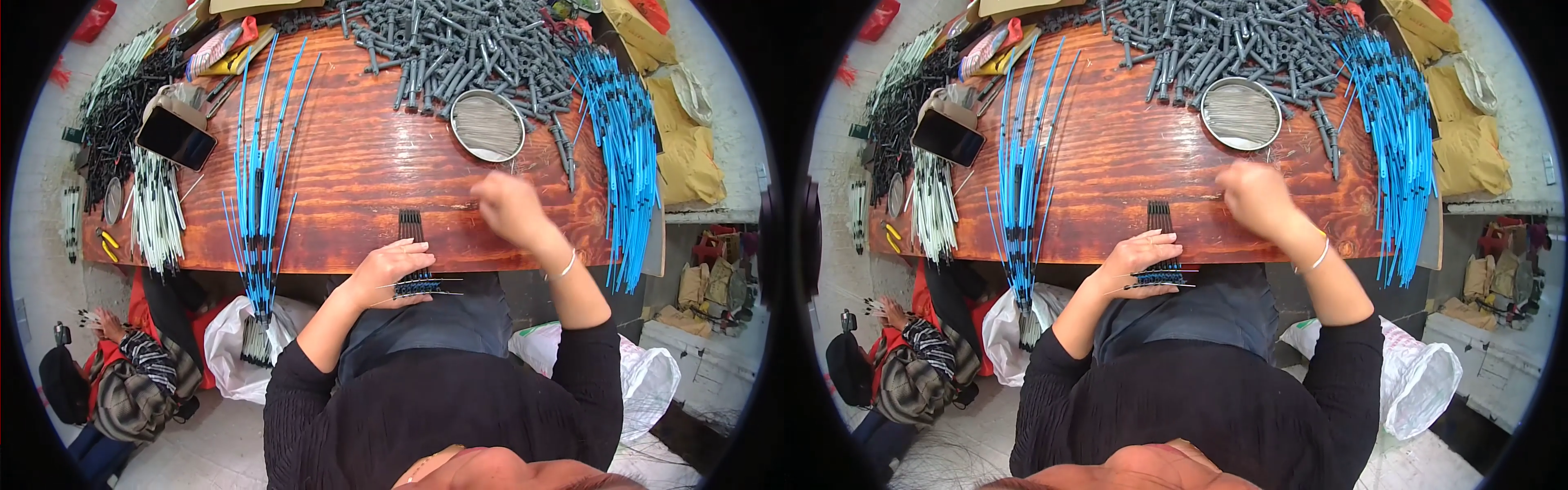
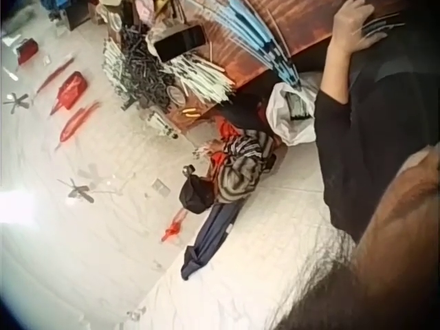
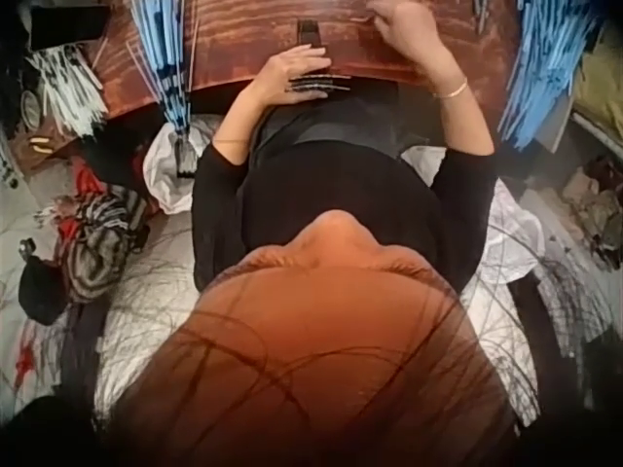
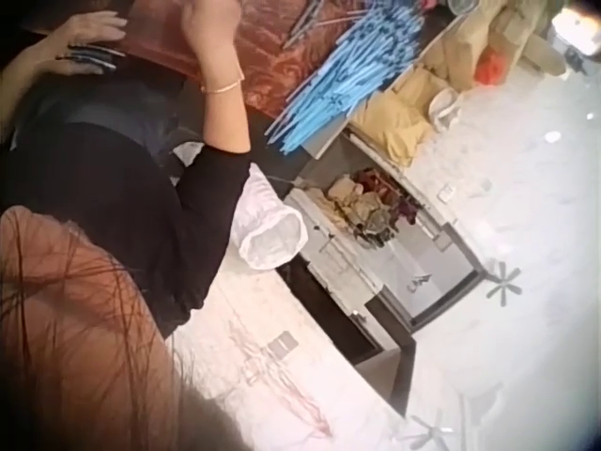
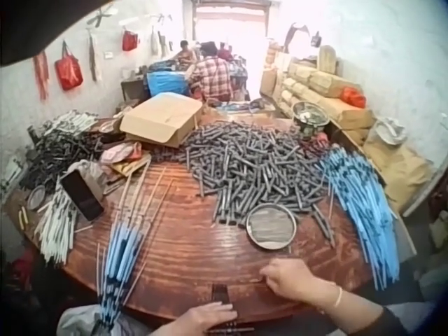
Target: The person threads a wire through the ends of blue umbrella ribs, gathers them together, and inserts them into a plastic hub. They then use pliers to twist the wire ends and snip the excess before setting the frame aside.
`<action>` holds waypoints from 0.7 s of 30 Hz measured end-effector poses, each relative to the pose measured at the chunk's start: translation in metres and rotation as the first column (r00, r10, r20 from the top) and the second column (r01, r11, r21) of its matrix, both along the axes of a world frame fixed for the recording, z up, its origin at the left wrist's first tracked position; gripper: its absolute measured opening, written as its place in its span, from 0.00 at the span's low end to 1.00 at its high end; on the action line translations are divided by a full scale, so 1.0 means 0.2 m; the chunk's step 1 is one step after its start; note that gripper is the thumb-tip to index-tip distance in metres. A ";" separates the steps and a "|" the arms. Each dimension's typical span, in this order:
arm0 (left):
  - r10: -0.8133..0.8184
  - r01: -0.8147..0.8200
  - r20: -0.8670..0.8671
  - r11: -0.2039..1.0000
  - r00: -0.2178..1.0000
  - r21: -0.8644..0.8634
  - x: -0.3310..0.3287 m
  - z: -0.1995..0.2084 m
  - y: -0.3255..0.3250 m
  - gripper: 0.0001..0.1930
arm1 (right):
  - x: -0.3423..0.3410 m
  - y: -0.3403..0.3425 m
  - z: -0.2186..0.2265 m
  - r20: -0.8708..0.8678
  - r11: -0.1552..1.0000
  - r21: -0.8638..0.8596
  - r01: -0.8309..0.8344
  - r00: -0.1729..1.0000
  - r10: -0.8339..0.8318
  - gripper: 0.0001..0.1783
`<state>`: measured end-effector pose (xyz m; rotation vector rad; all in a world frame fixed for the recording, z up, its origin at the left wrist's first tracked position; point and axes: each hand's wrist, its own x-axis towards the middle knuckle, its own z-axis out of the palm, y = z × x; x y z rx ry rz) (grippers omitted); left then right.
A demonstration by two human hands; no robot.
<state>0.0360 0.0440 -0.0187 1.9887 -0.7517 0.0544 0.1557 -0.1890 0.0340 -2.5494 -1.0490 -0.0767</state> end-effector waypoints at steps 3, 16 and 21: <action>-0.035 0.035 0.014 0.999 0.999 0.001 0.01 0.00 -0.01 0.29 | -0.14 0.02 -0.06 -0.027 0.999 0.000 -0.042 0.999 0.042 0.03; -0.036 0.037 -0.015 0.998 0.999 0.059 0.00 0.02 -0.02 0.27 | -0.16 0.06 -0.16 0.011 0.997 -0.071 0.009 1.000 -0.009 0.05; -0.058 0.059 -0.016 0.997 0.998 0.045 0.00 0.01 -0.02 0.27 | -0.15 0.06 -0.16 -0.019 0.997 -0.076 -0.022 1.000 0.021 0.08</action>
